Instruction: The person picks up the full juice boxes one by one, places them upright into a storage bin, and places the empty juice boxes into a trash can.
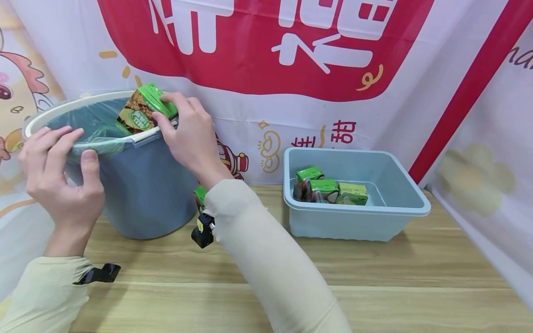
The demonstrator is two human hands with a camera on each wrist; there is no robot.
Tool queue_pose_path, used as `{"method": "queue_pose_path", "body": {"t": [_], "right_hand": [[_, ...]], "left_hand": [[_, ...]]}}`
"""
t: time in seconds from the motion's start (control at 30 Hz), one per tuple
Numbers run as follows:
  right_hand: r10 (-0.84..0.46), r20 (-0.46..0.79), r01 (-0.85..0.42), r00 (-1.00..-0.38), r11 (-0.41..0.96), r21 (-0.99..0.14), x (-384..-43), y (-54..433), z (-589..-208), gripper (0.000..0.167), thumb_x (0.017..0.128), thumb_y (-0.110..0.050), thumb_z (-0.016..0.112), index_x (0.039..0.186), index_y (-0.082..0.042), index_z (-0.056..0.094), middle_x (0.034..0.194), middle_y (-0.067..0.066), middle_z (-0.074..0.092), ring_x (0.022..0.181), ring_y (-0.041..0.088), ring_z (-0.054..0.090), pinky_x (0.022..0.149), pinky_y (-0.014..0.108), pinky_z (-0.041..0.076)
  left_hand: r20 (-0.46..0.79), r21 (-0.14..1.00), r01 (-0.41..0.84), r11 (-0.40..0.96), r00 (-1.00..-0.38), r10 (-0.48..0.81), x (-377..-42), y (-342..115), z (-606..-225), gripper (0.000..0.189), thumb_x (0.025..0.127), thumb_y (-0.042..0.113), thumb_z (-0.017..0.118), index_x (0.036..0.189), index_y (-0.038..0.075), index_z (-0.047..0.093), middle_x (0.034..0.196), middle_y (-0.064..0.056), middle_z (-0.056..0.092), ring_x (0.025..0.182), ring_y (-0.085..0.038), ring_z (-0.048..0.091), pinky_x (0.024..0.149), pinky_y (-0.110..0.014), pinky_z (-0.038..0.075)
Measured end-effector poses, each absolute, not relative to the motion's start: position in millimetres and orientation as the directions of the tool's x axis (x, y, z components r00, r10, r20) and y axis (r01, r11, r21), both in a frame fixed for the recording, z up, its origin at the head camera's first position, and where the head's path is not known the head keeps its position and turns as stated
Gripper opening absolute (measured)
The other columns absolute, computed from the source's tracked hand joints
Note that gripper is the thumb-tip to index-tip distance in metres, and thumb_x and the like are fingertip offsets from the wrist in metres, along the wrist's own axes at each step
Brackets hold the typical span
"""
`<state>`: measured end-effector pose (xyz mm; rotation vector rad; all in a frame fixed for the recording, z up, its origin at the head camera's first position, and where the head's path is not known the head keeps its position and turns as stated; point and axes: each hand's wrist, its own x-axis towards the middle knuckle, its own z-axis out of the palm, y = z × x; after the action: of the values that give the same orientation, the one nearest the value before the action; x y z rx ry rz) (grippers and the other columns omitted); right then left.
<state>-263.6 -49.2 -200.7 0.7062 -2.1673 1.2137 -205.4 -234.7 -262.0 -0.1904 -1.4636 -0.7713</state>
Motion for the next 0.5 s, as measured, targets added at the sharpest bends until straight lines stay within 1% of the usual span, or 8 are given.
{"method": "queue_pose_path", "body": {"t": [0.2,0.5], "right_hand": [[-0.219,0.663,-0.661,-0.716,0.518,-0.543,-263.7,-48.7,-198.1,0.041,0.101,-0.033,0.071,0.14,-0.019,0.069,0.138,0.0,0.069,0.121,0.01,0.063,0.098,0.015,0.052],[-0.22,0.631,-0.63,-0.744,0.548,-0.551,-265.9,-46.3,-195.7,0.041,0.1,-0.036,0.072,0.138,-0.022,0.071,0.14,0.0,0.069,0.12,0.011,0.064,0.097,0.018,0.054]], "left_hand": [[0.932,0.332,0.57,0.752,-0.076,-0.353,-206.1,-234.3,-262.6,0.048,0.09,0.039,0.062,0.117,0.003,0.079,0.125,-0.023,0.073,0.136,-0.031,0.059,0.126,-0.045,0.033],[0.931,0.331,0.579,0.745,-0.071,-0.359,-206.6,-232.1,-262.1,0.048,0.089,0.039,0.062,0.115,0.002,0.079,0.124,-0.023,0.074,0.135,-0.032,0.059,0.126,-0.045,0.034]]}}
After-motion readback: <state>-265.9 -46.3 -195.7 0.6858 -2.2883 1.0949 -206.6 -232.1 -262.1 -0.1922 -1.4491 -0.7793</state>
